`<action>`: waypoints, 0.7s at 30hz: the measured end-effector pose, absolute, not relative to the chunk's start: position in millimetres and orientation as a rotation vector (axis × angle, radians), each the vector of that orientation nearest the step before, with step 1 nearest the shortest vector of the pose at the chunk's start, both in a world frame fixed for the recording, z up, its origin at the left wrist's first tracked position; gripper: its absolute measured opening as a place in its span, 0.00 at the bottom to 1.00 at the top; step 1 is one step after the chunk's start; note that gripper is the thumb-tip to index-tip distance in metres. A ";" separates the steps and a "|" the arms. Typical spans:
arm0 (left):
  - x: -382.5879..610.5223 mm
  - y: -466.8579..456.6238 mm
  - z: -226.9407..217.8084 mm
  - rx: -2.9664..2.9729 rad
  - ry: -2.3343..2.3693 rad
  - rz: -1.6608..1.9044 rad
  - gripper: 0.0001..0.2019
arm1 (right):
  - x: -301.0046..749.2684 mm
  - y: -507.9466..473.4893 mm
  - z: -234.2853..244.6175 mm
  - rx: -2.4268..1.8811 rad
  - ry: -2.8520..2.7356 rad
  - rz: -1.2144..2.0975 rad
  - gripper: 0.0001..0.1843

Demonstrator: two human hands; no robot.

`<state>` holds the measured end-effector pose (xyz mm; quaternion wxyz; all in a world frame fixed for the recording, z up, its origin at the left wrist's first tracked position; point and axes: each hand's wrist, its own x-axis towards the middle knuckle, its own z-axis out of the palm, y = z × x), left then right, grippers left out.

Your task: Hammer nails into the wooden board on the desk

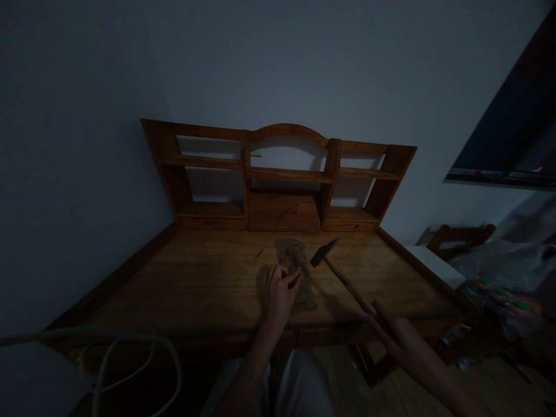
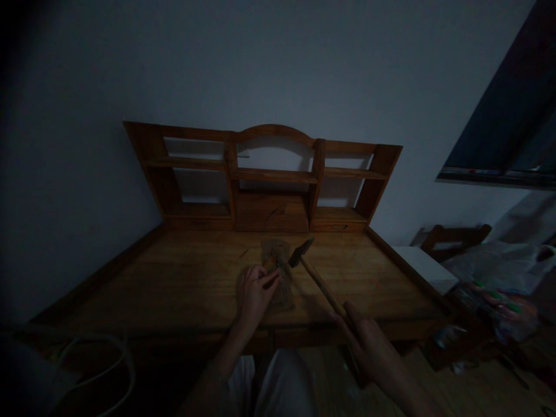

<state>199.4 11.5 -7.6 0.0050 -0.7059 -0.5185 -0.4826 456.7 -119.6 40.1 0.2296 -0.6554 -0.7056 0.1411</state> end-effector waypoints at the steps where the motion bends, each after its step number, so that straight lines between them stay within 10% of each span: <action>1: 198.7 10.9 -5.8 -2.200 -1.633 -1.488 0.09 | 458.0 -119.2 38.1 -1.803 -1.943 0.374 0.30; 14: 175.0 32.9 -12.9 -2.147 -1.778 -1.954 0.16 | 464.7 -141.1 32.8 -1.829 -1.822 0.300 0.42; 21: 101.8 111.3 -2.6 -2.227 -2.163 -1.027 0.25 | 487.2 -190.1 -2.7 -1.745 -1.688 0.226 0.28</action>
